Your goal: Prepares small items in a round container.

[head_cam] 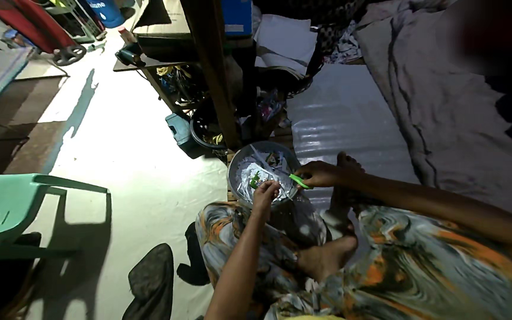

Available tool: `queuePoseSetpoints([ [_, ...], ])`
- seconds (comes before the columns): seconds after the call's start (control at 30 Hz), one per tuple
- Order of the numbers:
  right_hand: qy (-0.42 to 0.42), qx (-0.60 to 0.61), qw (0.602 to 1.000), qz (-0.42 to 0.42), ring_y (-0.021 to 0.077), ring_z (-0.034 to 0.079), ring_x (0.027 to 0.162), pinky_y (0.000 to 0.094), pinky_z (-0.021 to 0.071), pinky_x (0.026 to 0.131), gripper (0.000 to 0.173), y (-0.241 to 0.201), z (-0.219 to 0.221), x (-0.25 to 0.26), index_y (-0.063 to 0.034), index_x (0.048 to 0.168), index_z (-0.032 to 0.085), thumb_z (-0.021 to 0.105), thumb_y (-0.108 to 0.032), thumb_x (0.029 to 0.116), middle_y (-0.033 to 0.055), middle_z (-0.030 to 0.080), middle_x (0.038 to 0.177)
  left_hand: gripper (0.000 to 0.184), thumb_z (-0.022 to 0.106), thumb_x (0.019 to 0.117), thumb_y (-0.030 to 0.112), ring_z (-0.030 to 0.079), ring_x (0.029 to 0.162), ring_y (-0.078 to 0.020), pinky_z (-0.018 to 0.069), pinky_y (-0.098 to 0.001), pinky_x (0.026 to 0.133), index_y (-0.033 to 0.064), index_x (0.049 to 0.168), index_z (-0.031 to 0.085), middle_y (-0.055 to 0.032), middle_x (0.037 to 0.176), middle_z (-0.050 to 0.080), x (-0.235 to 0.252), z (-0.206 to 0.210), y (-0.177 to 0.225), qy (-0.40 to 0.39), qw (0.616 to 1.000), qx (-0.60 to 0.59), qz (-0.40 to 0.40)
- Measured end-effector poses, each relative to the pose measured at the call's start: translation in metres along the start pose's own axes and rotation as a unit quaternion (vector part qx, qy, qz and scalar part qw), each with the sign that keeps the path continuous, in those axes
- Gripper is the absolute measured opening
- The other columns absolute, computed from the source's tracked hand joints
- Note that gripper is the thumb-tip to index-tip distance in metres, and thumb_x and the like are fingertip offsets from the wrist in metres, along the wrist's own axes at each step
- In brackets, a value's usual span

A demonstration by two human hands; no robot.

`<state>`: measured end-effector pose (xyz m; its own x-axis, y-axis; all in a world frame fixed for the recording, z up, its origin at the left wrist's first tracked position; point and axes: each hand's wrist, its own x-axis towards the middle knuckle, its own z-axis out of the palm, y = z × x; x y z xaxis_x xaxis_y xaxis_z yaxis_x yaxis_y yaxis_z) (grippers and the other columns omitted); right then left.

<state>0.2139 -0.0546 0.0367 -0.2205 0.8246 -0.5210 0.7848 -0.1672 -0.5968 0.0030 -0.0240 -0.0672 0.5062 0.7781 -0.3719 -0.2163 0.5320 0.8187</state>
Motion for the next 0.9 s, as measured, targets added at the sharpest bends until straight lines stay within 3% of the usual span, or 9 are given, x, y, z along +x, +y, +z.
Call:
queuePoseSetpoints([
  [0.37, -0.020, 0.003, 1.000, 0.007, 0.0258, 0.061, 0.087, 0.0444, 0.0492, 0.084, 0.044, 0.005, 0.002, 0.002, 0.0028, 0.129, 0.063, 0.072, -0.024, 0.0966, 0.0200, 0.067, 0.102, 0.007, 0.055, 0.1019, 0.001, 0.060, 0.071, -0.0053, 0.0521, -0.0204, 0.068, -0.0019, 0.102, 0.062, -0.0010, 0.082, 0.064, -0.002, 0.000, 0.002, -0.009, 1.000, 0.017, 0.006],
  [0.67, -0.007, -0.018, 1.000, -0.013, 0.0226, 0.059, 0.081, 0.0395, 0.0487, 0.080, 0.034, 0.007, -0.001, 0.000, 0.0024, 0.125, 0.066, 0.069, -0.019, 0.0991, 0.0178, 0.066, 0.097, 0.007, 0.055, 0.1014, 0.000, 0.060, 0.070, -0.0052, 0.0519, -0.0201, 0.067, -0.0019, 0.102, 0.062, -0.0017, 0.082, 0.064, -0.002, 0.000, 0.000, -0.009, 1.000, 0.014, 0.007],
  [0.9, 0.010, -0.030, 0.999, -0.020, 0.0252, 0.060, 0.082, 0.0411, 0.0492, 0.080, 0.030, 0.010, 0.000, 0.000, 0.0042, 0.123, 0.067, 0.066, -0.016, 0.1003, 0.0195, 0.067, 0.096, 0.007, 0.055, 0.1016, 0.000, 0.060, 0.070, -0.0051, 0.0519, -0.0197, 0.067, -0.0013, 0.100, 0.062, -0.0013, 0.081, 0.064, -0.002, 0.000, 0.001, -0.006, 1.000, 0.008, 0.003],
])
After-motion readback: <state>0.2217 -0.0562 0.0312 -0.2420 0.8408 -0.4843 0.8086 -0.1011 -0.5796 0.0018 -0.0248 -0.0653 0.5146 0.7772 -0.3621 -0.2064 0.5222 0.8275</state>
